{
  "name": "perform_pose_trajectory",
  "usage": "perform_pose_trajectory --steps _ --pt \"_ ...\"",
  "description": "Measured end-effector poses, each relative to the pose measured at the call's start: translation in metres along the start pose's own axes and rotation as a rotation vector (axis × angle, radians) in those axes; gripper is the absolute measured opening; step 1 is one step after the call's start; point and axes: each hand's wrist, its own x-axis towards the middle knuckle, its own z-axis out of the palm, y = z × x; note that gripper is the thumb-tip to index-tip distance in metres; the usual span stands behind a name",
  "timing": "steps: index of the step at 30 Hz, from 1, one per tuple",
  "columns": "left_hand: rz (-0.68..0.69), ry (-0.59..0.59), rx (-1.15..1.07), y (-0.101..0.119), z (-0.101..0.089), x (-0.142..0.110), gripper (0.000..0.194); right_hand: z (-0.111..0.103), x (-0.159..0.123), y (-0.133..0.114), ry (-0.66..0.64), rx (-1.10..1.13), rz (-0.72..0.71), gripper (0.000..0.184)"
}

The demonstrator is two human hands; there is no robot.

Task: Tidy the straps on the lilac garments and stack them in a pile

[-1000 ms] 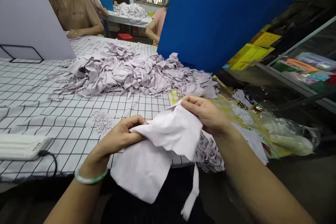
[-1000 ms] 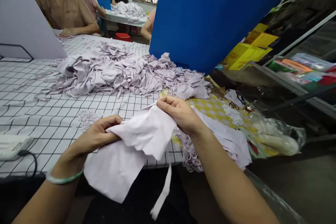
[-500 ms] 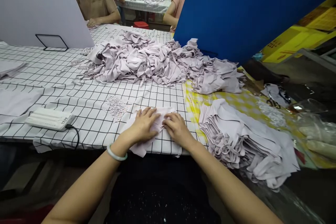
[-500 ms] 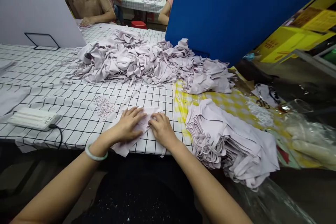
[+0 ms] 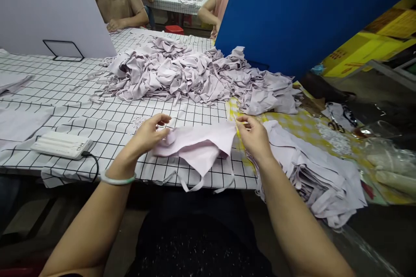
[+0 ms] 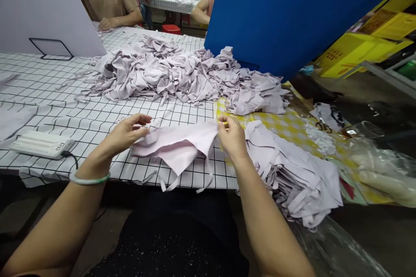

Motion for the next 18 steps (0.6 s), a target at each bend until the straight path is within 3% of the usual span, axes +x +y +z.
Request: perform_pose_trajectory --steps 2,5,7,10,12,14,18 --pt "0.033 0.155 0.128 -0.015 0.013 -0.005 0.036 -0.001 -0.01 0.017 0.02 -0.205 -0.125 0.02" --pt "0.062 0.203 0.298 -0.035 0.032 -0.017 0.032 0.0 -0.037 0.023 -0.085 -0.298 -0.225 0.018" --pt "0.085 0.183 0.44 -0.04 0.047 -0.02 0.041 0.011 -0.054 0.016 -0.173 -0.336 -0.284 0.015" --pt "0.099 0.076 0.614 -0.039 0.069 -0.018 0.068 0.037 -0.068 0.006 -0.305 -0.457 -0.407 0.029" --pt "0.098 0.033 0.677 -0.037 0.081 -0.017 0.076 0.05 -0.07 0.004 -0.372 -0.54 -0.447 0.019" --pt "0.084 0.033 0.697 -0.038 0.087 -0.019 0.078 0.052 -0.067 0.006 -0.383 -0.567 -0.454 0.005" --pt "0.064 0.123 0.693 -0.044 0.091 -0.027 0.079 0.031 -0.056 0.013 -0.275 -0.442 -0.444 0.014"
